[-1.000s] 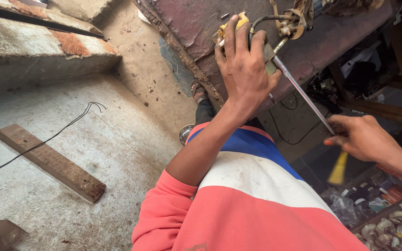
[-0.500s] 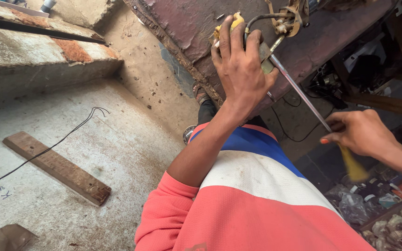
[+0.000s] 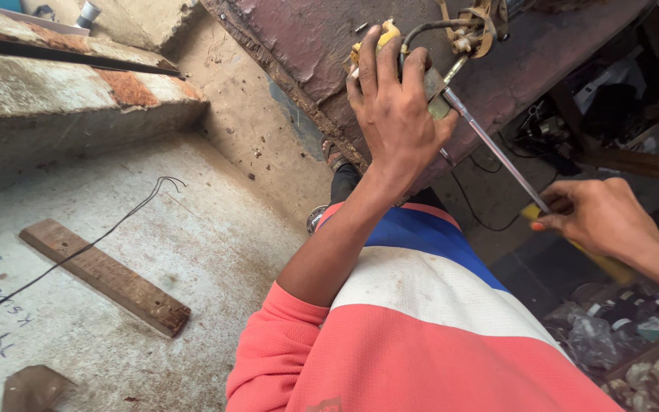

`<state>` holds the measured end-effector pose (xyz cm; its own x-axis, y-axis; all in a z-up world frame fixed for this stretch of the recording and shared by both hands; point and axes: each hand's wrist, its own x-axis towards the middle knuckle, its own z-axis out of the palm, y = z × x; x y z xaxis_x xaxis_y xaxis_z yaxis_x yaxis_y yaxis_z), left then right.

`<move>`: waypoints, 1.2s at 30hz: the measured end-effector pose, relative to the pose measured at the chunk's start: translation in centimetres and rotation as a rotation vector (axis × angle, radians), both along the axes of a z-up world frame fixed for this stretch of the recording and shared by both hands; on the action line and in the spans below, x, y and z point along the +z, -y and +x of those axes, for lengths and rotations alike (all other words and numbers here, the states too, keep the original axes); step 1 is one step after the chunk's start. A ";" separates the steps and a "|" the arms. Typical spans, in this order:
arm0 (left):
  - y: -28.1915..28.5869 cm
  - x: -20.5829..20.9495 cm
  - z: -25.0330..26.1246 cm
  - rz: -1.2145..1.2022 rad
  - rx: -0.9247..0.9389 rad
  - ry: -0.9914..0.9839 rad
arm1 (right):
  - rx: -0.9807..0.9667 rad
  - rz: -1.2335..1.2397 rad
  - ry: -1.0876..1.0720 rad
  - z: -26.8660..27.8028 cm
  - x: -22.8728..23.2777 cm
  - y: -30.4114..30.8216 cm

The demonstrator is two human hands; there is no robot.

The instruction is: The person uses pliers and a T-handle wrench to adjust and tighten components on a small mechanical assembly. They repeatedly reposition the part, apply tools to different fasteners, and inspect the assembly throughout the process.

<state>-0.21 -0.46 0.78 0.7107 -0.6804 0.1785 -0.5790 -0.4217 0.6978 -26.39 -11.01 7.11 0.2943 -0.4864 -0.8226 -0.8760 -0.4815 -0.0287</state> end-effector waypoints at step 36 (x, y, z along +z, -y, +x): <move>-0.1 -0.2 0.0 0.016 -0.024 -0.004 | 0.201 -0.071 -0.126 1.1 0.3 -1.0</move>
